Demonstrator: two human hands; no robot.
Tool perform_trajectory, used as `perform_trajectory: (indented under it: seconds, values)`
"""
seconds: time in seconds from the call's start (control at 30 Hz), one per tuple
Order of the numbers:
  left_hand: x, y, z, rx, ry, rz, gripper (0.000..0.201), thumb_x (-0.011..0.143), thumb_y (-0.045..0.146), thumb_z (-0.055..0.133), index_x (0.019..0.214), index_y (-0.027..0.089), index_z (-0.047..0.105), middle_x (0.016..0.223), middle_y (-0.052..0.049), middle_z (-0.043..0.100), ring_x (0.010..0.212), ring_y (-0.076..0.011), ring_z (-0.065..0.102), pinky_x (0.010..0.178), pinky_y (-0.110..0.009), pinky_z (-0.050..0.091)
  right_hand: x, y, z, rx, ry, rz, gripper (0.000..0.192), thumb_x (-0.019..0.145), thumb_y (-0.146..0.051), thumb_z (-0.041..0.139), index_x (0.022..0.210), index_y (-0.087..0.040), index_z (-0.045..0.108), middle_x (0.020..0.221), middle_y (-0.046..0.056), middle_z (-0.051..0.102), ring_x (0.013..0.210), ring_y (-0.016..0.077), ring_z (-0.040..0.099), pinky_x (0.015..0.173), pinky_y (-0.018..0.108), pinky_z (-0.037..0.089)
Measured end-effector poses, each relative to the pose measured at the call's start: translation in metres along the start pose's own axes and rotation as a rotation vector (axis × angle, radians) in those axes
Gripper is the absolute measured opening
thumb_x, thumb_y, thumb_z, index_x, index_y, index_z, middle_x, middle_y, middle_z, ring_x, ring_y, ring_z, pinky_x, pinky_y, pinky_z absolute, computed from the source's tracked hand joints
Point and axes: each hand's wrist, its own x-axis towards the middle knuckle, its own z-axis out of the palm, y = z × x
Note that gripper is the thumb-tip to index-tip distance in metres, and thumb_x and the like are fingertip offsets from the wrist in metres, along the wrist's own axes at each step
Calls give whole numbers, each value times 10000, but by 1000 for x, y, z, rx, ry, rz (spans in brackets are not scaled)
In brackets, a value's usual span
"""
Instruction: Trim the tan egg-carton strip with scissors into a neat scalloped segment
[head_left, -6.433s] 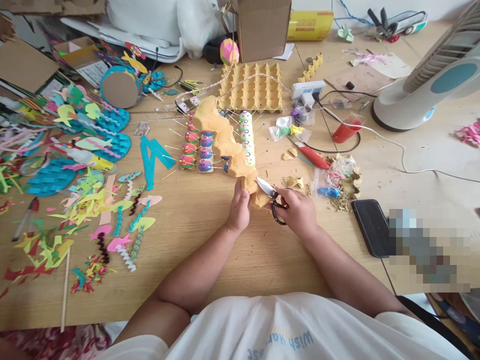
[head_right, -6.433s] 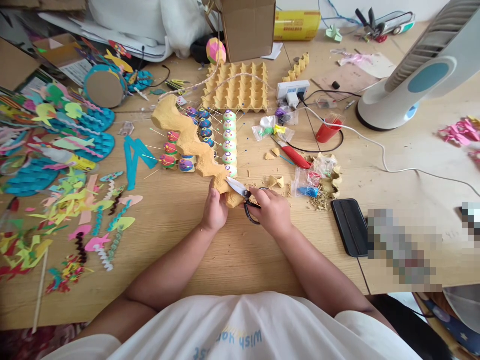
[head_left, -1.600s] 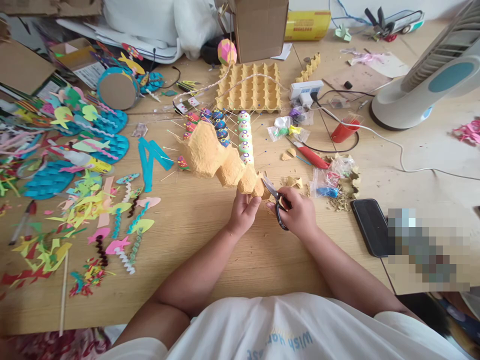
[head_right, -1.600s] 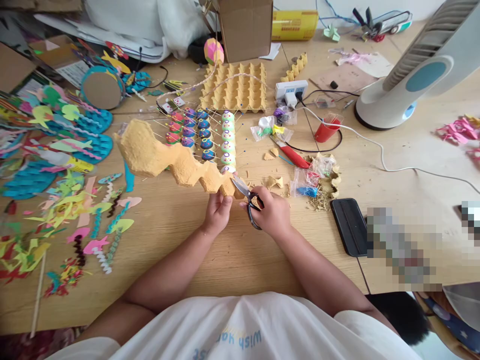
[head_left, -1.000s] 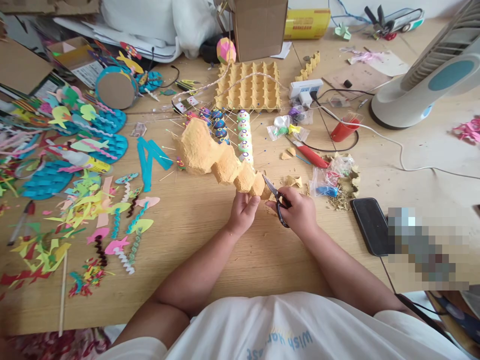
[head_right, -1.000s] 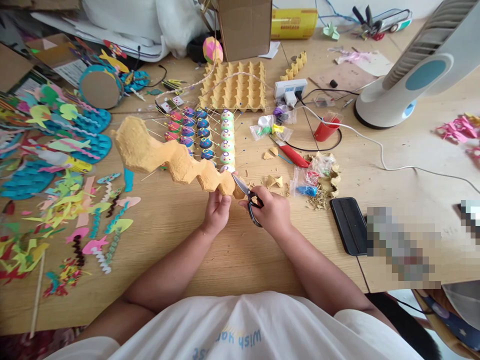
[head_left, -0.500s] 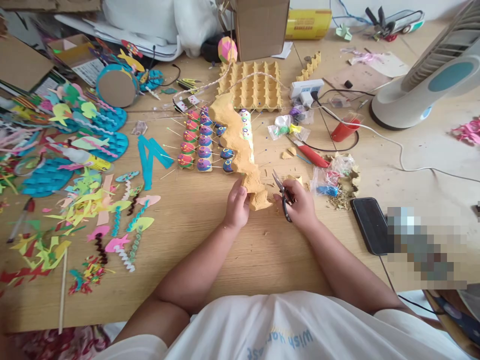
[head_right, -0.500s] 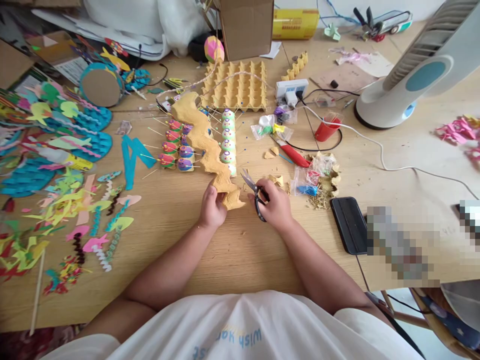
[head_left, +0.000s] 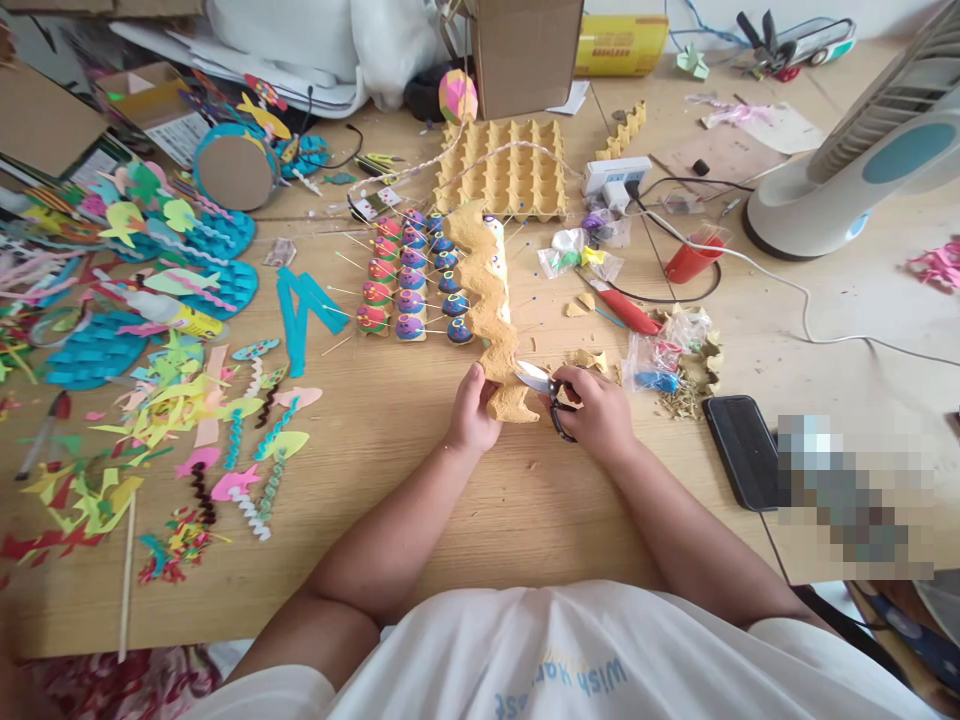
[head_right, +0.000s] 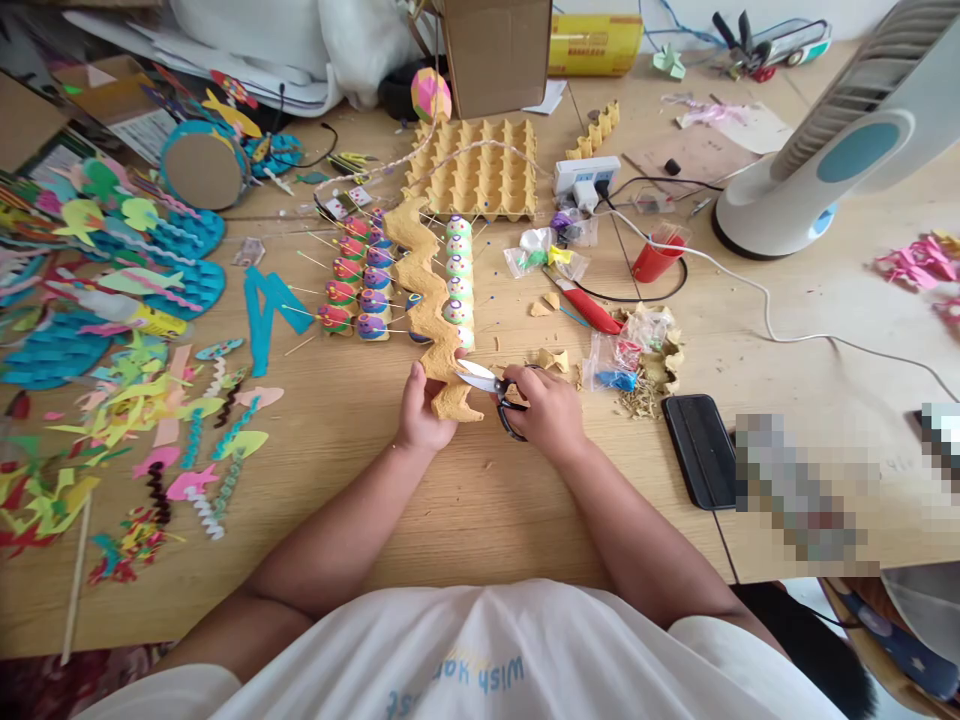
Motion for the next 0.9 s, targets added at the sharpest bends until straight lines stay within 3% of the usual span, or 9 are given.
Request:
perform_trajectory:
  seconds: [0.5, 0.77, 0.9]
  values:
    - [-1, 0, 1, -9, 26, -4, 630, 879, 747, 592, 1180, 221, 763, 1219, -102, 797, 1222, -287, 717, 971, -386, 607, 1, -5, -4, -84, 44, -6, 268, 955, -501, 663, 1010, -243, 707, 738, 39, 700, 690, 204, 629, 648, 305, 407]
    - [0, -1, 1, -66, 2, -11, 555, 845, 719, 675, 1113, 249, 798, 1169, -64, 815, 1080, -250, 759, 898, -346, 625, -1, -3, -4, -133, 51, -46, 185, 926, -367, 670, 1051, -236, 709, 786, 44, 729, 720, 215, 644, 681, 314, 431]
    - [-1, 0, 1, -54, 1, -5, 582, 853, 731, 664, 1130, 235, 788, 1186, -80, 810, 1148, -274, 744, 937, -362, 615, -1, -1, -5, -152, 38, -52, 175, 918, -332, 663, 1057, -236, 710, 784, 43, 734, 722, 216, 643, 673, 314, 422]
